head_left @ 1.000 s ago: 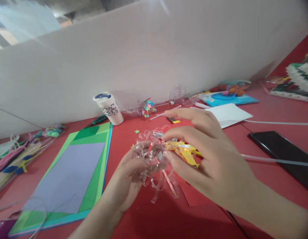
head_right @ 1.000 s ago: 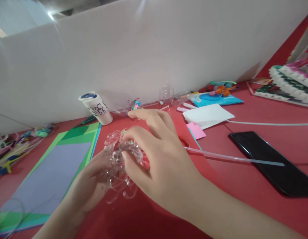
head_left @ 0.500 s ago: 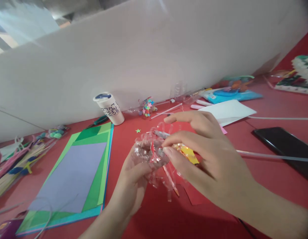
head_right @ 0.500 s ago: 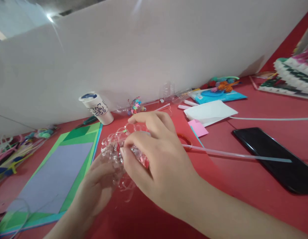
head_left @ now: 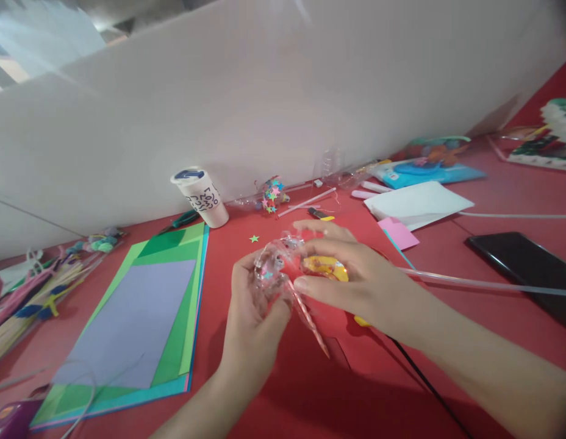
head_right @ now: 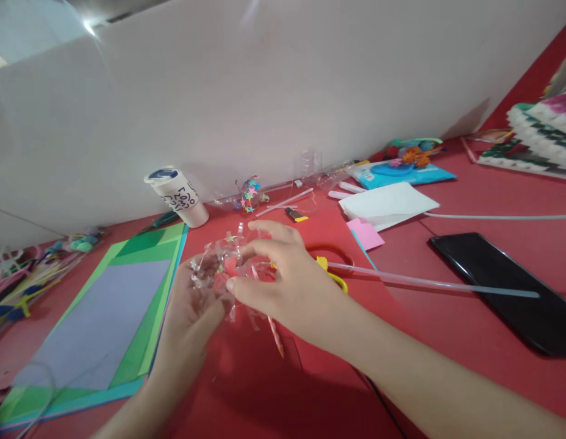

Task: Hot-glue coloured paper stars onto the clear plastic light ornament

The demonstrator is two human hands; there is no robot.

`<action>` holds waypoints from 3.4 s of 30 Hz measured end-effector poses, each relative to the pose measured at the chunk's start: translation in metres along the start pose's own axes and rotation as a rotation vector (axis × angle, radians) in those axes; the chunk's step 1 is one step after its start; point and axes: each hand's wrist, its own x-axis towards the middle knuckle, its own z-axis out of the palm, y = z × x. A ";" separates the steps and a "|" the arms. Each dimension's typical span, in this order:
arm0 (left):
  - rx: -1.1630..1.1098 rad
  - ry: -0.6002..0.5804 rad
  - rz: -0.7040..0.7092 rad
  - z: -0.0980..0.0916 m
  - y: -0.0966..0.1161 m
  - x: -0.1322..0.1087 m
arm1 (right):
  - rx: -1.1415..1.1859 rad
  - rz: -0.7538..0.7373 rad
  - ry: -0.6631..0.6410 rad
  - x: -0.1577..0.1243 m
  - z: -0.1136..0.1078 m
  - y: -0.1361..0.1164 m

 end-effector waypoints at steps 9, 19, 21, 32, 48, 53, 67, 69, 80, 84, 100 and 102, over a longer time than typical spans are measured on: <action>-0.074 0.000 -0.089 -0.001 0.000 0.002 | 0.086 0.039 0.000 0.003 0.003 0.003; -0.150 -0.016 -0.114 -0.001 0.000 0.005 | 0.134 0.031 -0.007 0.004 0.001 0.002; -0.160 -0.029 -0.134 -0.001 0.000 0.004 | 0.176 0.022 0.003 0.004 0.000 0.004; -0.199 -0.056 -0.131 -0.004 0.000 0.006 | 0.211 -0.031 0.001 0.008 -0.009 0.008; -0.115 -0.004 -0.151 -0.005 0.002 0.006 | -0.361 -0.457 0.243 0.001 -0.010 -0.001; -0.077 0.006 -0.169 -0.001 0.004 0.003 | -0.205 -0.275 0.147 0.004 -0.008 0.000; -0.173 0.005 -0.043 0.002 0.002 0.003 | 0.090 -0.003 0.018 0.007 -0.010 0.007; -0.155 0.018 0.004 0.001 0.001 0.003 | 0.164 0.043 0.000 0.007 -0.010 0.006; 0.247 -0.070 0.137 -0.011 0.006 0.003 | 0.447 0.134 0.010 0.008 -0.008 0.002; 0.331 -0.042 0.176 -0.011 0.008 0.004 | 0.438 0.026 0.067 0.007 -0.011 0.005; 0.506 -0.016 0.536 -0.021 0.008 0.002 | -0.236 -0.628 -0.008 0.003 -0.023 0.004; 0.539 -0.031 0.582 -0.022 0.007 0.002 | -0.221 -0.622 -0.004 0.003 -0.023 0.004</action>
